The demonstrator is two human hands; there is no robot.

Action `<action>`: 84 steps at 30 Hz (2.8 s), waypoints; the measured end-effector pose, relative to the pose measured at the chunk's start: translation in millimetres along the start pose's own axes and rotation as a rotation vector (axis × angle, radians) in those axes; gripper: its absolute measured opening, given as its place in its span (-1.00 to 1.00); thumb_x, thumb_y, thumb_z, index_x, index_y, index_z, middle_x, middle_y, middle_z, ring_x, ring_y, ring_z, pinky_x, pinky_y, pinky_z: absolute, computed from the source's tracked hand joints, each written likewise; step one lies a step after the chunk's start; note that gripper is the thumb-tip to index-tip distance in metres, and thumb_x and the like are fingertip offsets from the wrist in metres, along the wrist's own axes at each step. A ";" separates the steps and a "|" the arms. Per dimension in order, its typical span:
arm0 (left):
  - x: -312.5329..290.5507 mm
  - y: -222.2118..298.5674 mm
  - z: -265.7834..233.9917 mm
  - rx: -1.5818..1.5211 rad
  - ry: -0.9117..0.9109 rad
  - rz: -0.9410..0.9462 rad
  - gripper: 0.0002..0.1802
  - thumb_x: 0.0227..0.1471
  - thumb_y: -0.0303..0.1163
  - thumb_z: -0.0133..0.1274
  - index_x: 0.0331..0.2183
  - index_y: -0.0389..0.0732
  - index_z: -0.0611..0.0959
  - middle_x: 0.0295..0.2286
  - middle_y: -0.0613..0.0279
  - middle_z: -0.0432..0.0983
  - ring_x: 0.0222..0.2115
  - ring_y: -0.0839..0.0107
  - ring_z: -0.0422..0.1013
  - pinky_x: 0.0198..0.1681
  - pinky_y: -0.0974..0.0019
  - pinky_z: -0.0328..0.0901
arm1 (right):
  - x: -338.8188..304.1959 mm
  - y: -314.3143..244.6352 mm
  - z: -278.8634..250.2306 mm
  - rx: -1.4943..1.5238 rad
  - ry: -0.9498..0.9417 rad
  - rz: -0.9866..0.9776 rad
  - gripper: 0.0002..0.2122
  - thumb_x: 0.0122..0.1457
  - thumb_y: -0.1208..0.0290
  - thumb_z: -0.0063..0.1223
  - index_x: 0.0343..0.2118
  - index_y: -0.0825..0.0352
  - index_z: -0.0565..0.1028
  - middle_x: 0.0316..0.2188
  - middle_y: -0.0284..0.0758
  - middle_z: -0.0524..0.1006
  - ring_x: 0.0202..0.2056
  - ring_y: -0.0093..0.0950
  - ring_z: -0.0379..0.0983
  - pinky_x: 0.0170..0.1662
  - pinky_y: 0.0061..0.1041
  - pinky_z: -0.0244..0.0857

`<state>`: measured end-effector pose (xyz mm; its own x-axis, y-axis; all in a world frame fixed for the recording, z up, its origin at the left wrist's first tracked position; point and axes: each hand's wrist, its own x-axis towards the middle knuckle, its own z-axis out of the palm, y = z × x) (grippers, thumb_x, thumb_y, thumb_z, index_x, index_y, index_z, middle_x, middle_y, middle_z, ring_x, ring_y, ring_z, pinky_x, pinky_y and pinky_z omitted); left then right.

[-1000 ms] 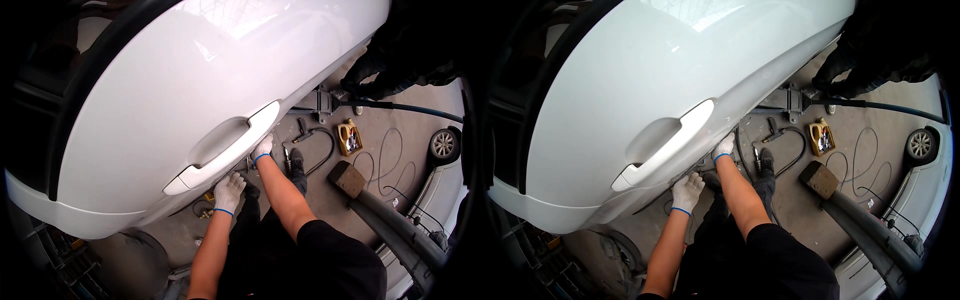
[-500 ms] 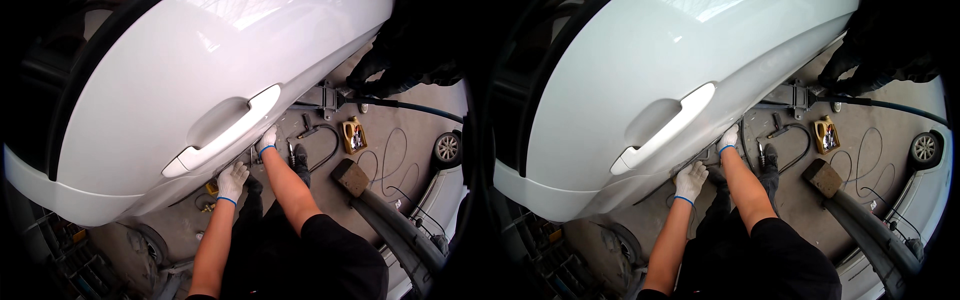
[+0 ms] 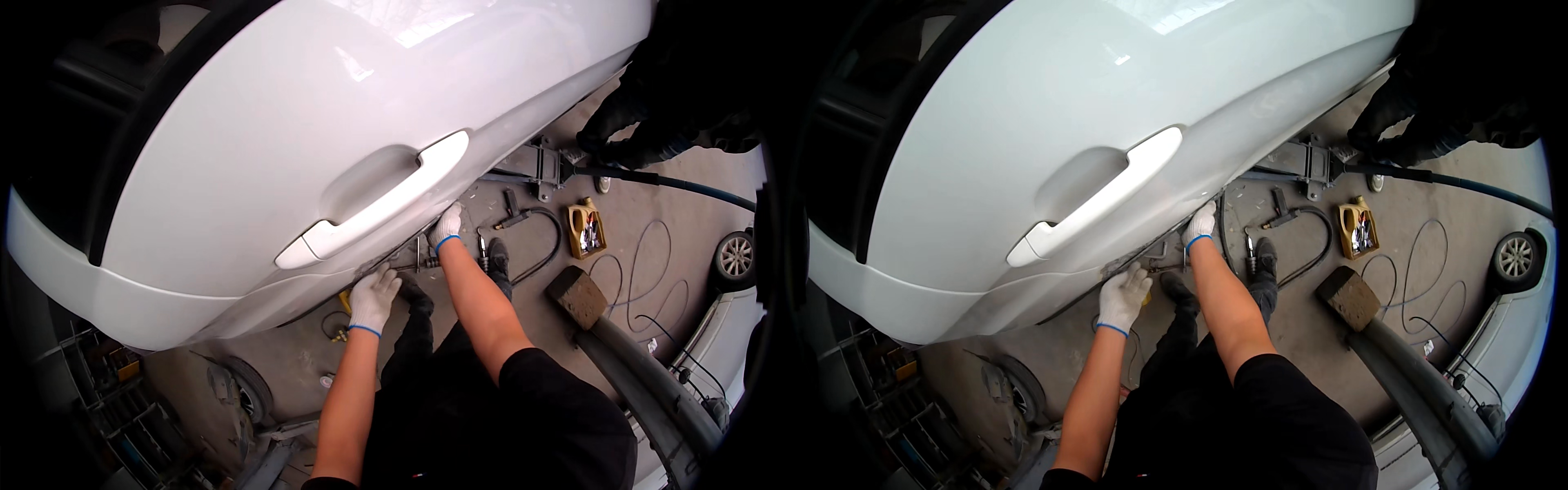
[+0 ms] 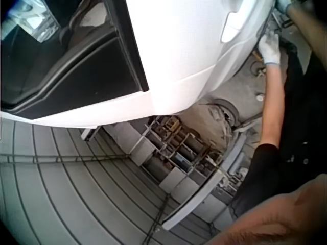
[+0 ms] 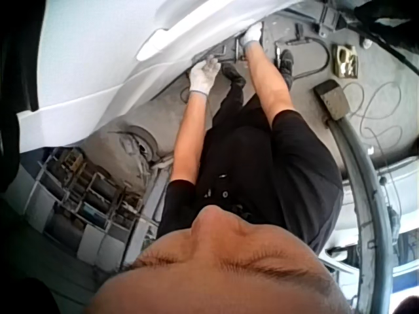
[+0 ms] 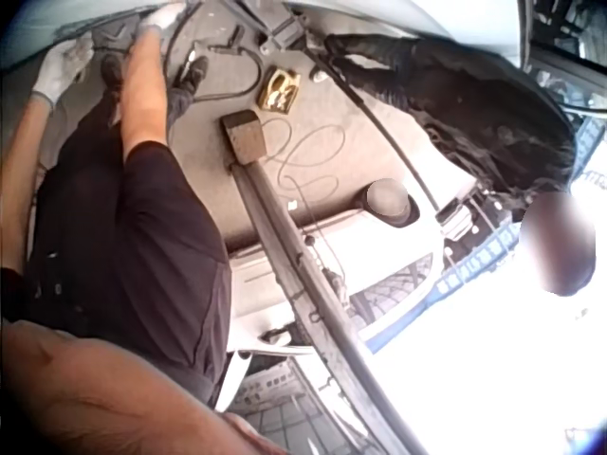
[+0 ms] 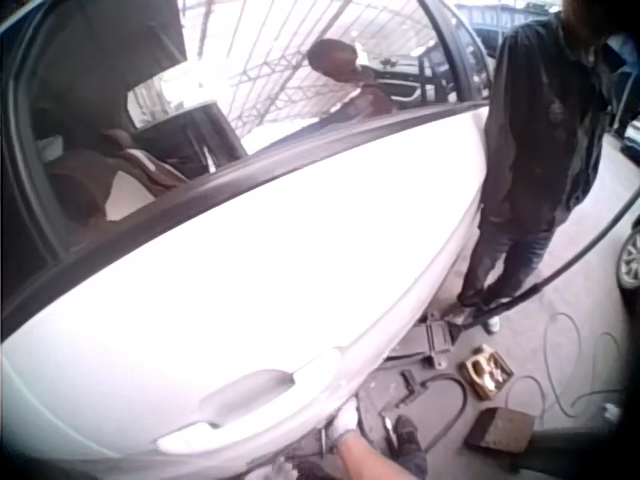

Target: The person kneels beside a white car and uses a metal tool to scrape and smooth the damaged rear bumper area. They repeatedly rub the tool along the edge of the bumper and occasionally wipe the surface with their gloved hand.

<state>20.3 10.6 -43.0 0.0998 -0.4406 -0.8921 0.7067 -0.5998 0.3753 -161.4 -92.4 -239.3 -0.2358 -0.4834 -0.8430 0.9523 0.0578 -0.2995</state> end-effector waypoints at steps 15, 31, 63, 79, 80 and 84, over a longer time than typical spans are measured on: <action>-7.9 112.2 -107.0 -0.570 0.274 0.409 -0.37 0.08 0.14 -0.07 0.02 -0.08 0.54 0.06 0.19 0.43 0.06 0.19 0.37 0.05 -0.03 0.34 | -77.1 -28.2 13.4 0.017 -0.157 0.116 -0.48 0.37 -0.01 -0.31 0.19 0.29 0.30 0.17 -0.21 0.39 0.14 -0.19 0.36 0.16 -0.01 0.32; -31.7 121.8 -100.0 -0.736 0.116 0.410 -0.28 0.10 0.29 -0.20 0.09 -0.01 0.50 0.07 0.20 0.39 0.10 0.17 0.31 0.20 -0.13 0.16 | -115.6 -29.7 4.0 -0.055 -0.390 0.334 -0.58 0.09 0.57 -0.18 0.08 0.45 0.34 0.09 -0.09 0.43 0.13 -0.08 0.34 0.20 0.07 0.26; -15.2 80.6 -88.8 -0.841 0.000 0.583 -0.08 0.13 0.46 -0.36 0.28 0.00 0.25 0.24 0.27 0.18 0.23 0.26 0.14 0.26 0.07 0.10 | -224.5 47.3 29.8 -0.299 -0.462 0.439 -0.58 0.19 0.47 -0.32 0.10 0.51 0.30 0.12 0.07 0.35 0.12 0.10 0.32 0.18 0.19 0.26; -25.7 52.2 -105.9 -0.587 -0.227 0.453 -0.60 -0.02 -0.43 -0.08 -0.07 -0.24 0.42 -0.02 0.04 0.31 0.08 0.03 0.21 0.22 -0.23 0.12 | -254.7 84.5 35.7 -0.403 -0.485 0.440 -0.60 0.18 0.50 -0.29 0.09 0.42 0.30 0.12 -0.03 0.34 0.15 0.07 0.26 0.14 0.28 0.21; -25.5 53.5 -109.0 -0.568 -0.248 0.440 -0.60 -0.02 -0.44 -0.09 -0.07 -0.25 0.42 -0.02 0.03 0.32 0.07 0.02 0.22 0.23 -0.24 0.11 | -256.5 85.6 33.8 -0.396 -0.464 0.433 -0.60 0.17 0.52 -0.30 0.09 0.45 0.30 0.11 -0.01 0.33 0.15 0.09 0.25 0.15 0.26 0.23; -17.4 56.9 -106.4 -0.592 -0.191 0.378 -0.63 -0.03 -0.47 -0.11 -0.11 -0.29 0.45 -0.07 0.00 0.37 0.02 0.02 0.28 0.24 -0.24 0.09 | -257.6 88.0 36.8 -0.402 -0.431 0.384 -0.63 0.14 0.54 -0.27 0.03 0.51 0.32 0.04 0.00 0.38 0.05 0.08 0.35 0.07 0.18 0.37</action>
<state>133.3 55.3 -32.9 0.3266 -0.6876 -0.6485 0.9139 0.0549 0.4021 -9.7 5.0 -32.1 0.2799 -0.6624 -0.6949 0.7881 0.5719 -0.2277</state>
